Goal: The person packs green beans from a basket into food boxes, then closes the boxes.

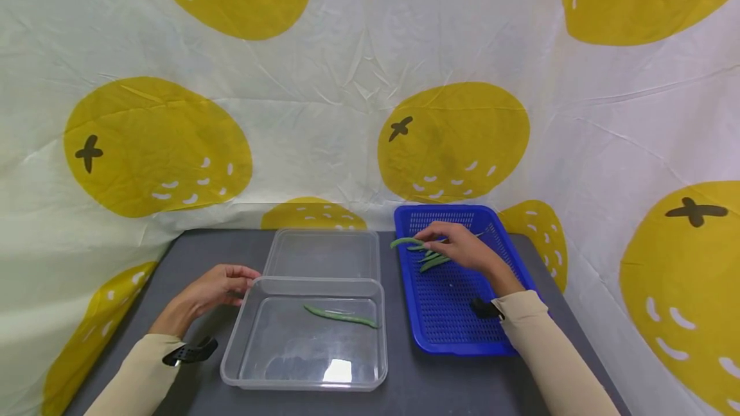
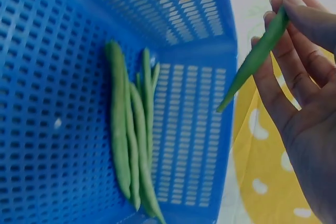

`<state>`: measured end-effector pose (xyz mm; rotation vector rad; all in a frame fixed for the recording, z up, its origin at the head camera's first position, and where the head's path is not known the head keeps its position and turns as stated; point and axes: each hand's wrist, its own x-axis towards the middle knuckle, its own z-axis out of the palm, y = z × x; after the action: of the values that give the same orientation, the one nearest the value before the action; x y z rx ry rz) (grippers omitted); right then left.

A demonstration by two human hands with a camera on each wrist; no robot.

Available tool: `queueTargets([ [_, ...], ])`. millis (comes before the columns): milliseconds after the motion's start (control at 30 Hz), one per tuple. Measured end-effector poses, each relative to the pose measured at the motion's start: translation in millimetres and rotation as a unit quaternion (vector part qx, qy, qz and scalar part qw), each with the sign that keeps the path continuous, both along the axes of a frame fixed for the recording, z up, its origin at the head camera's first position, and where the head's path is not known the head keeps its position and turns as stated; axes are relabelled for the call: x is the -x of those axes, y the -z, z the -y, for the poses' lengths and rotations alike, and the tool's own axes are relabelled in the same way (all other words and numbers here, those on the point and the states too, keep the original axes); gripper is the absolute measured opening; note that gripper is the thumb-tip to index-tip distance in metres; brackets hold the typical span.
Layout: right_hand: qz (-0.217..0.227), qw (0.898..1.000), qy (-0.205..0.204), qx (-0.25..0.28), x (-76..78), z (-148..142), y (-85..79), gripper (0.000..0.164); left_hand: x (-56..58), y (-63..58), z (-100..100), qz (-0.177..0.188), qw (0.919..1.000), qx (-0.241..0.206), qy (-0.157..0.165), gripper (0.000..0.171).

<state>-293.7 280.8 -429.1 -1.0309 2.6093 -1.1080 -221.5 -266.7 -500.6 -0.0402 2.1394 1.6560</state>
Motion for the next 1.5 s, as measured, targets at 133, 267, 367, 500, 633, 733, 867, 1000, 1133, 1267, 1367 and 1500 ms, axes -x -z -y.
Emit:
queueTargets([
  [133, 0.015, 1.0, -0.016, 0.013, -4.1, 10, -5.3, 0.024, 0.4, 1.4, 0, 0.002, 1.0, -0.001, 0.002, 0.036],
  [267, 0.016, 0.998, -0.048, 0.032, -7.5, 23, -10.1, 0.024, 0.6, 2.0, 1, 0.005, 1.0, 0.0, 0.0, 0.035],
  [367, 0.021, 0.997, -0.069, 0.042, -9.9, 32, -12.7, 0.025, 0.6, 1.4, 1, 0.003, 1.0, -0.001, 0.002, 0.035],
  [500, 0.033, 0.994, -0.084, 0.054, -13.0, 43, -14.8, 0.024, 0.2, -0.2, 1, -0.002, 1.0, -0.002, 0.005, 0.035],
  [633, 0.038, 0.994, -0.085, 0.054, -16.7, 52, -17.7, 0.023, -0.8, -1.1, 1, -0.004, 1.0, -0.005, 0.006, 0.035],
  [733, 0.041, 0.995, -0.082, 0.048, -19.2, 57, -19.9, 0.023, -0.9, -0.6, 1, -0.005, 0.9999, -0.008, 0.009, 0.036],
  [867, 0.038, 0.994, -0.088, 0.043, -20.7, 63, -19.7, 0.023, 0.2, 1.3, 2, -0.006, 0.9998, -0.01, 0.013, 0.037],
  [1000, 0.042, 0.993, -0.099, 0.047, -22.1, 70, -18.2, 0.023, 1.1, 2.4, 3, -0.007, 0.9997, -0.013, 0.017, 0.038],
  [1133, 0.067, 0.99, -0.109, 0.057, -24.6, 75, -17.3, 0.023, 0.8, 2.1, 3, -0.008, 0.9997, -0.014, 0.018, 0.039],
  [1267, 0.089, 0.987, -0.117, 0.064, -27.6, 81, -17.8, 0.024, 0.1, 2.0, 3, -0.007, 0.9998, -0.014, 0.016, 0.039],
  [1367, 0.094, 0.985, -0.125, 0.066, -29.1, 85, -18.1, 0.024, -0.4, 2.0, 2, -0.006, 0.9998, -0.012, 0.012, 0.039],
  [1500, 0.101, 0.982, -0.142, 0.071, -29.7, 91, -16.7, 0.023, -1.1, 1.8, 2, -0.005, 0.9999, -0.009, 0.009, 0.038],
])
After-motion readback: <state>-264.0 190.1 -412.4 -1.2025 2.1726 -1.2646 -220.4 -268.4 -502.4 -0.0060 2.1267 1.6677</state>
